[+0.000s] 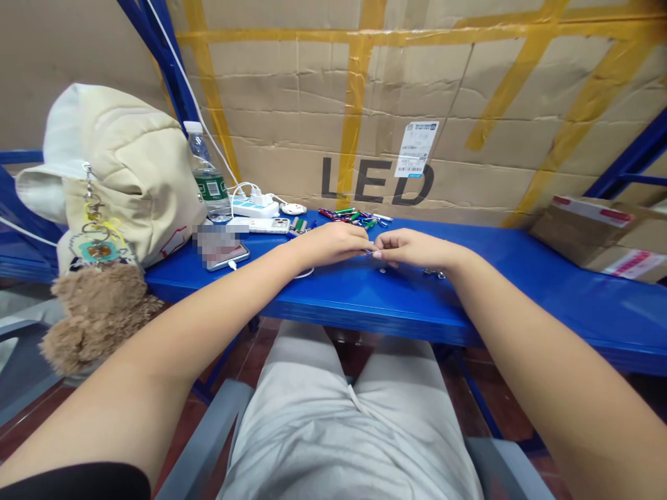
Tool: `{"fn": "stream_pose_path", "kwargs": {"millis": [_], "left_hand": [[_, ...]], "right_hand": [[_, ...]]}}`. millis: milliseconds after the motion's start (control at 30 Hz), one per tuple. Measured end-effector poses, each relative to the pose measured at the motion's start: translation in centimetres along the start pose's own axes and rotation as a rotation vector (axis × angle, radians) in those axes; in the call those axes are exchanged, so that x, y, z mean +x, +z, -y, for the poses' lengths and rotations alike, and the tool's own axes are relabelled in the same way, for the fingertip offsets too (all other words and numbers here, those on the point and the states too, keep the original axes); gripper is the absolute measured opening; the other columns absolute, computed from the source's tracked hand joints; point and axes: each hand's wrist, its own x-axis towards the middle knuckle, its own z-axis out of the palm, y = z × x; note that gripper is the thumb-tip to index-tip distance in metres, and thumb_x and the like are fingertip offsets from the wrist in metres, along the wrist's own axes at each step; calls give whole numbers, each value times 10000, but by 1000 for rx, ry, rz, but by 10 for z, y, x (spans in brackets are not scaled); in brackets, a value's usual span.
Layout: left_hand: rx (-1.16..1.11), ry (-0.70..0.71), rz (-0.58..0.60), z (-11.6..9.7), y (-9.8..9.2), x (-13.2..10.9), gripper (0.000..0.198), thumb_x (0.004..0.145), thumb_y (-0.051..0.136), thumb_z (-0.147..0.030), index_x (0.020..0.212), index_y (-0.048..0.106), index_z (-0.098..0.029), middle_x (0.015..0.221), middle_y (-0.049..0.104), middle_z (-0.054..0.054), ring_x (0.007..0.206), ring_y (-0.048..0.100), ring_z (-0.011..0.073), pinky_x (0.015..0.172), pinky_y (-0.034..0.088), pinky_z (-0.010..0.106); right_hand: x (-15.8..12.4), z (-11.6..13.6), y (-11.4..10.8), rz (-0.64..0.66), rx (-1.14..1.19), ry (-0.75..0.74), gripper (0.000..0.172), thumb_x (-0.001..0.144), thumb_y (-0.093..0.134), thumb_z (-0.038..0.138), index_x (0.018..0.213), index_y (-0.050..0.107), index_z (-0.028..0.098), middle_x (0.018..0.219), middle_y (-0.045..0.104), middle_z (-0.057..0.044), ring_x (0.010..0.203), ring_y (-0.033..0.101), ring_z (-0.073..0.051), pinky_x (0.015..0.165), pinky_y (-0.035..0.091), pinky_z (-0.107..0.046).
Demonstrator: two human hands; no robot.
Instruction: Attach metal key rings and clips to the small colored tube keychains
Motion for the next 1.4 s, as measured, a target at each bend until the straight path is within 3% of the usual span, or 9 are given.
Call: {"fn": "stream_pose_path", "kwargs": {"millis": [67, 167, 333, 500, 733, 900, 1067, 1300, 1400], "left_hand": [[-30, -50, -61, -3, 0, 0, 205, 887, 554, -263, 1002, 714, -203, 1019, 698, 91, 959, 641, 177, 894, 469, 287], [-126, -259, -251, -4, 0, 1, 256, 879, 566, -320, 1044, 698, -176, 1021, 705, 82, 959, 638, 183, 881, 474, 306], [-434, -480, -298, 2, 4, 2, 354, 861, 578, -420, 1036, 701, -138, 930, 722, 71, 842, 651, 161, 812, 486, 308], [-443, -405, -356, 4, 8, 1, 367, 863, 582, -426, 1065, 699, -143, 992, 722, 80, 866, 654, 161, 820, 489, 306], [-46, -156, -380, 3, 4, 0, 225, 861, 595, -263, 1026, 709, -162, 1018, 721, 85, 968, 646, 174, 890, 470, 304], [-235, -337, -396, 5, 3, 2, 296, 871, 578, -346, 1057, 709, -157, 1054, 720, 78, 987, 647, 191, 904, 473, 322], [-424, -403, -325, 8, 5, -2, 378, 839, 609, -432, 1072, 705, -150, 1089, 714, 87, 1016, 646, 209, 940, 467, 356], [-222, -271, -385, 5, 6, -3, 287, 829, 621, -341, 1039, 720, -172, 1054, 715, 76, 987, 637, 185, 924, 465, 322], [-286, -343, -388, 6, 4, -1, 314, 832, 619, -379, 1049, 717, -174, 1050, 716, 75, 974, 637, 186, 905, 469, 323]], "right_hand": [[-1, 2, 0, -34, 29, 15, 375, 819, 546, 567, 723, 538, 206, 634, 572, 15, 594, 502, -130, 613, 407, -262], [4, 4, 2, -276, -41, -33, 376, 874, 466, 553, 781, 551, 199, 661, 579, -10, 609, 507, -145, 614, 401, -274], [17, 3, 8, -564, -531, -246, 305, 923, 384, 374, 841, 597, 172, 856, 638, -116, 797, 567, -221, 725, 403, -326], [17, 3, 12, -605, -521, -254, 337, 941, 342, 377, 719, 518, 195, 762, 588, -89, 718, 525, -202, 679, 376, -317], [21, 6, 22, -353, 236, -63, 410, 947, 318, 537, 702, 414, 224, 544, 337, 50, 469, 293, -116, 505, 304, -266], [20, 8, 19, -589, -268, -196, 386, 963, 300, 451, 727, 477, 202, 693, 544, -56, 676, 502, -183, 655, 372, -301], [16, 5, 16, -556, -691, -219, 308, 952, 309, 343, 775, 510, 191, 796, 623, -117, 738, 548, -214, 676, 354, -309], [22, 5, 23, -498, -253, -183, 467, 984, 212, 410, 594, 380, 216, 594, 519, -25, 593, 490, -148, 611, 358, -271], [21, 7, 21, -505, -238, -193, 475, 988, 225, 421, 633, 451, 200, 638, 564, -33, 622, 516, -153, 618, 361, -268]]}}
